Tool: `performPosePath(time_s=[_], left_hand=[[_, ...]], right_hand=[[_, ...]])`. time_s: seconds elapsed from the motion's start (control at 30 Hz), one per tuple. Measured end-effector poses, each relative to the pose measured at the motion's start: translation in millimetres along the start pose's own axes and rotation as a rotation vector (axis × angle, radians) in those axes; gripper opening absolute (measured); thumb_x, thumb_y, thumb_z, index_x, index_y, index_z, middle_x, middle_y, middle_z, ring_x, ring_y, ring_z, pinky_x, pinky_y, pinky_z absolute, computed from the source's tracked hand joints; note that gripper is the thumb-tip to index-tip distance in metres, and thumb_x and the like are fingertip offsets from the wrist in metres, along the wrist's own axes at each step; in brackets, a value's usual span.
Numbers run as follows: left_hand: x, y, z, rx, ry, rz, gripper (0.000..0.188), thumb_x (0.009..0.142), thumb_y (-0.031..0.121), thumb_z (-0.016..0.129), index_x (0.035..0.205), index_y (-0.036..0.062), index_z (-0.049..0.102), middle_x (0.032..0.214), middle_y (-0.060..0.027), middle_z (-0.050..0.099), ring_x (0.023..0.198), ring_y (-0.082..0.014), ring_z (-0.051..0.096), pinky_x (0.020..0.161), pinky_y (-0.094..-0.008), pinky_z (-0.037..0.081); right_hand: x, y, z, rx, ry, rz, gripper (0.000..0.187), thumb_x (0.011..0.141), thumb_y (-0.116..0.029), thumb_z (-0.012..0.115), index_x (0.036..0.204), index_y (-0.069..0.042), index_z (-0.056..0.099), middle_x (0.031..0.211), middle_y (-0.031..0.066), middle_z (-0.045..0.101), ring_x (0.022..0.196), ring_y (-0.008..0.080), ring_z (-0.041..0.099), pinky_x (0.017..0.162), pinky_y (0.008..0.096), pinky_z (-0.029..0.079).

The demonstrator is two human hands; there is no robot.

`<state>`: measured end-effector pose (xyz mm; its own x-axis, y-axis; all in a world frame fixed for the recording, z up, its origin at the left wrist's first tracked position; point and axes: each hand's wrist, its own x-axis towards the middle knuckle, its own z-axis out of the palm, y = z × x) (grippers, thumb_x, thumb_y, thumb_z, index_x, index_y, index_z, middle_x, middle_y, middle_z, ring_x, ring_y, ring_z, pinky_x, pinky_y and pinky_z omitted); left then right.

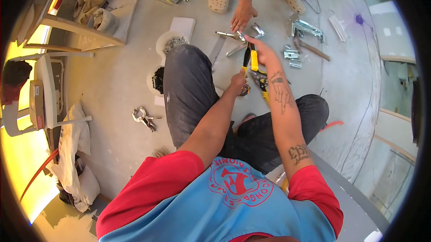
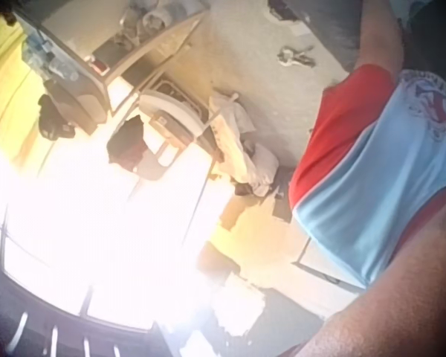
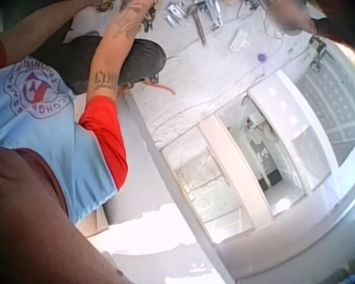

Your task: The recorder and another person are seen sorting and preparing metal brackets and using a crimping tool on construction components.

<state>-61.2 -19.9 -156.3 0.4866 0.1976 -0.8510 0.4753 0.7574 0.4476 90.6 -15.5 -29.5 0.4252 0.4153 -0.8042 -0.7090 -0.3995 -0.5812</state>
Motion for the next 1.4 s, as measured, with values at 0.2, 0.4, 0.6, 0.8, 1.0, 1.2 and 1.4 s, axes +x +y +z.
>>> performPosePath(time_s=[0.2, 0.4, 0.6, 0.8, 1.0, 1.2, 1.4], left_hand=[[10.3, -9.5, 10.2, 0.084, 0.028, 0.12, 0.055, 0.094, 0.055, 0.041, 0.086, 0.0034, 0.059, 0.068, -0.0059, 0.055, 0.056, -0.0146, 0.05, 0.05, -0.0317, 0.041], [7.5, -3.4, -21.5, -0.085, -0.116, 0.136, 0.067, 0.087, 0.068, 0.041, 0.083, 0.0037, 0.058, 0.069, -0.0066, 0.056, 0.057, -0.0159, 0.053, 0.051, -0.0311, 0.043], [-43.8, 34.4, 20.4, -0.124, -0.301, 0.044, 0.055, 0.084, 0.065, 0.045, 0.097, 0.0118, 0.055, 0.072, -0.0061, 0.054, 0.061, -0.0206, 0.056, 0.053, -0.0346, 0.047], [-43.5, 34.9, -6.3, 0.066, -0.429, 0.214, 0.036, 0.074, 0.034, 0.061, 0.101, 0.0107, 0.055, 0.08, -0.0057, 0.056, 0.063, -0.0203, 0.055, 0.056, -0.0349, 0.045], [-51.4, 44.2, 3.4, 0.443, -0.113, 0.179, 0.052, 0.065, 0.032, 0.074, 0.103, 0.0001, 0.058, 0.093, -0.0084, 0.061, 0.076, -0.0161, 0.059, 0.067, -0.0314, 0.047], [-30.7, 27.7, 4.8, 0.538, -0.034, 0.276, 0.051, 0.063, 0.034, 0.075, 0.096, -0.0036, 0.063, 0.085, -0.0116, 0.066, 0.07, -0.0188, 0.063, 0.064, -0.0317, 0.049], [-6.4, 3.1, -6.4, 0.604, 0.223, 0.462, 0.053, 0.061, 0.043, 0.074, 0.086, -0.0035, 0.067, 0.083, -0.022, 0.067, 0.08, -0.0343, 0.067, 0.07, -0.0413, 0.05]], right_hand=[[44.9, 34.8, -10.8, -0.246, 0.1, -0.096, 0.041, 0.074, -0.028, 0.076, 0.098, 0.0, 0.058, 0.08, 0.0072, 0.053, 0.067, 0.0193, 0.053, 0.059, 0.0363, 0.049], [56.5, 80.8, 24.9, -0.414, 0.185, -0.016, 0.036, 0.076, -0.022, 0.071, 0.094, 0.008, 0.06, 0.077, 0.0125, 0.058, 0.062, 0.0199, 0.055, 0.053, 0.0347, 0.045], [101.4, 98.2, -37.5, -0.627, 0.315, -0.187, 0.034, 0.077, -0.028, 0.069, 0.082, 0.006, 0.064, 0.077, 0.0151, 0.062, 0.063, 0.0237, 0.062, 0.054, 0.0376, 0.049], [49.4, 59.0, 11.3, -0.424, 0.094, 0.035, 0.033, 0.078, -0.023, 0.071, 0.093, 0.003, 0.056, 0.068, 0.0097, 0.055, 0.053, 0.0207, 0.053, 0.05, 0.0361, 0.046], [49.8, 67.3, 3.8, -0.432, 0.154, 0.102, 0.038, 0.078, -0.029, 0.071, 0.096, 0.002, 0.055, 0.069, 0.0092, 0.057, 0.052, 0.0207, 0.054, 0.05, 0.0356, 0.046], [73.2, 81.0, -13.6, -0.825, 0.219, -0.097, 0.046, 0.083, -0.046, 0.057, 0.073, -0.002, 0.068, 0.065, 0.0095, 0.065, 0.062, 0.0229, 0.065, 0.064, 0.037, 0.05], [71.9, 94.5, 3.8, -1.226, 0.227, -0.303, 0.057, 0.085, -0.053, 0.047, 0.077, -0.002, 0.07, 0.075, 0.0157, 0.069, 0.08, 0.0324, 0.067, 0.075, 0.0415, 0.05]])
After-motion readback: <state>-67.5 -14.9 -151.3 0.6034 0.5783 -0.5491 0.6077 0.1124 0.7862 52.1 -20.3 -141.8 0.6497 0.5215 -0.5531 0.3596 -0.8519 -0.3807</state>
